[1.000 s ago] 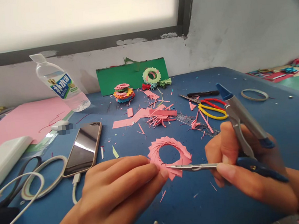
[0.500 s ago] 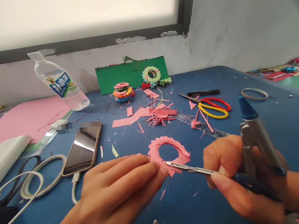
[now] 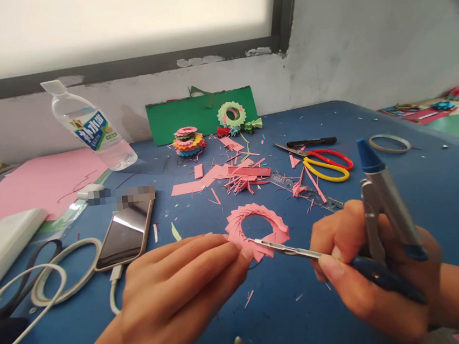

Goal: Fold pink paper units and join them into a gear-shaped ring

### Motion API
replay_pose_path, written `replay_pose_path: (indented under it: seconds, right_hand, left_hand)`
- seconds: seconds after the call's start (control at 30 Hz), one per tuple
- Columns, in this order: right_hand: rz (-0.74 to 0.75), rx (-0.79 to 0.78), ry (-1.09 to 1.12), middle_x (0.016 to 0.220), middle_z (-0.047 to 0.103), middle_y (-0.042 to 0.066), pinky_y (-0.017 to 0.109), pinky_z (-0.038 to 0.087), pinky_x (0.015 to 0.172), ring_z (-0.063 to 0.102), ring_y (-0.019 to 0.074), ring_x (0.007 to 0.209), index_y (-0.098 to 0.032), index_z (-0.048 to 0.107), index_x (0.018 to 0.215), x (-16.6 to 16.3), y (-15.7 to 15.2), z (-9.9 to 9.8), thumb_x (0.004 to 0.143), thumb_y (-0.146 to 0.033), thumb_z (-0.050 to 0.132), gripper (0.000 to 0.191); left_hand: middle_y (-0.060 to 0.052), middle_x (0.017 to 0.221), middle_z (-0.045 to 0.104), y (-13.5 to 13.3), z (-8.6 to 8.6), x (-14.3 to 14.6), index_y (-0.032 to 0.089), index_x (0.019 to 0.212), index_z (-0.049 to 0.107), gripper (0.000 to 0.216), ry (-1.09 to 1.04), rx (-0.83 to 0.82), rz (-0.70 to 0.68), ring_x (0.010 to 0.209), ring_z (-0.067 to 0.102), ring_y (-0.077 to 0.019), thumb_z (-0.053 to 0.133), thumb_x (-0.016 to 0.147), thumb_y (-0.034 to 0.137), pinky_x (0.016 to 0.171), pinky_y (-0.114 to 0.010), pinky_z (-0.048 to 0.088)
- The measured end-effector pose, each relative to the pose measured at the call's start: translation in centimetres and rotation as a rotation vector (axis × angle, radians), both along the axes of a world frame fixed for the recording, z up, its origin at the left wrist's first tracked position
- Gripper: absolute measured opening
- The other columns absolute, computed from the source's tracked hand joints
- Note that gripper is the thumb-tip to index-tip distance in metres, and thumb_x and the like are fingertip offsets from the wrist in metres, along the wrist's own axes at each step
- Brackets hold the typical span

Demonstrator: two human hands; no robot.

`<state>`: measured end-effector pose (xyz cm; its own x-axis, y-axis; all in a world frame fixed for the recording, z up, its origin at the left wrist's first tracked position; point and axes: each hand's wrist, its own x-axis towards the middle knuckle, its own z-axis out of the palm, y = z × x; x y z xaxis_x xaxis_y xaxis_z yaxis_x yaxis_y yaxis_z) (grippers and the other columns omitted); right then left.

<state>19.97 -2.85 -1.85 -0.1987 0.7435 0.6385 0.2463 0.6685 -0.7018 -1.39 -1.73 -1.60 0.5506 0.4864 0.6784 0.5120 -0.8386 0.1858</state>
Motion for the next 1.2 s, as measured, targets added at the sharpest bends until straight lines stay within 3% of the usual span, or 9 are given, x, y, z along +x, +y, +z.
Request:
replay_pose_path:
  seconds: [0.23, 0.33, 0.47, 0.63, 0.77, 0.9, 1.03, 1.2]
  right_hand:
    - [0.045, -0.017, 0.006, 0.047, 0.041, -0.006, 0.020, 0.026, 0.031, 0.044, 0.0083, 0.034, -0.023, 0.035, 0.067, 0.3, 0.5, 0.4, 0.065, -0.005, 0.047, 0.022]
    - [0.024, -0.037, 0.061, 0.051, 0.045, -0.005, 0.022, 0.031, 0.034, 0.046, 0.0092, 0.037, -0.024, 0.040, 0.070, 0.5, 0.5, 0.6, 0.065, -0.004, 0.048, 0.022]
    - [0.127, -0.065, 0.063, 0.054, 0.050, -0.004, 0.023, 0.036, 0.038, 0.048, 0.0100, 0.041, -0.024, 0.042, 0.072, 1.0, 0.1, 0.4, 0.068, -0.003, 0.049, 0.023]
    - [0.149, -0.130, 0.132, 0.054, 0.049, -0.002, 0.024, 0.036, 0.038, 0.048, 0.0114, 0.042, -0.025, 0.042, 0.072, 1.1, 0.0, 0.4, 0.071, -0.006, 0.045, 0.019]
    - [0.161, -0.145, 0.137, 0.050, 0.048, -0.003, 0.023, 0.036, 0.036, 0.047, 0.0110, 0.040, -0.024, 0.042, 0.069, 0.9, 0.2, 0.6, 0.066, -0.006, 0.050, 0.021]
    - [0.157, -0.143, 0.136, 0.049, 0.048, -0.003, 0.022, 0.036, 0.035, 0.047, 0.0109, 0.039, -0.024, 0.041, 0.066, 1.0, 0.4, 0.7, 0.064, -0.004, 0.049, 0.022]
    - [0.155, -0.099, 0.081, 0.049, 0.049, -0.005, 0.022, 0.034, 0.034, 0.046, 0.0102, 0.036, -0.024, 0.039, 0.066, 0.9, 0.4, 1.0, 0.062, -0.004, 0.047, 0.021]
    - [0.066, -0.036, 0.068, 0.047, 0.047, -0.007, 0.021, 0.032, 0.033, 0.044, 0.0082, 0.034, -0.023, 0.037, 0.065, -0.1, 0.4, 0.4, 0.061, -0.005, 0.045, 0.020]
  left_hand:
    - [0.002, 0.088, 0.070, 0.2, 0.6, -0.4, 0.021, 0.100, 0.061, 0.021, 0.105, -0.039, -0.025, 0.080, 0.067, -0.0121, 0.042, 0.091, 0.018, 0.071, -0.022, 0.059]
    - [0.003, 0.089, 0.070, 0.4, 0.1, -0.7, 0.025, 0.108, 0.060, 0.025, 0.055, -0.001, -0.031, 0.082, 0.066, -0.0138, 0.044, 0.090, 0.018, 0.070, -0.024, 0.059]
    - [0.003, 0.088, 0.070, 0.5, -0.6, -0.7, 0.030, 0.112, 0.058, 0.030, -0.018, 0.067, -0.020, 0.078, 0.066, -0.0135, 0.043, 0.090, 0.018, 0.067, -0.023, 0.059]
    - [0.004, 0.090, 0.070, 0.4, -0.3, -0.8, 0.031, 0.110, 0.060, 0.028, 0.020, 0.069, -0.003, 0.075, 0.067, -0.0123, 0.049, 0.088, 0.017, 0.068, -0.021, 0.058]
    - [0.005, 0.090, 0.070, 0.4, -0.1, -0.8, 0.031, 0.106, 0.062, 0.027, 0.018, 0.116, 0.005, 0.075, 0.067, -0.0128, 0.053, 0.085, 0.017, 0.068, -0.022, 0.059]
    - [0.004, 0.091, 0.070, 0.5, -0.2, -0.7, 0.030, 0.101, 0.064, 0.023, 0.004, 0.146, 0.017, 0.076, 0.067, -0.0133, 0.053, 0.085, 0.017, 0.066, -0.022, 0.058]
    - [0.004, 0.089, 0.070, 0.4, 0.2, -0.6, 0.024, 0.094, 0.065, 0.017, 0.013, 0.071, 0.023, 0.078, 0.066, -0.0109, 0.049, 0.088, 0.020, 0.068, -0.020, 0.056]
    - [0.003, 0.089, 0.069, 0.4, 0.4, -0.5, 0.018, 0.095, 0.064, 0.014, 0.049, 0.030, -0.009, 0.081, 0.064, -0.0088, 0.052, 0.087, 0.016, 0.073, -0.018, 0.053]
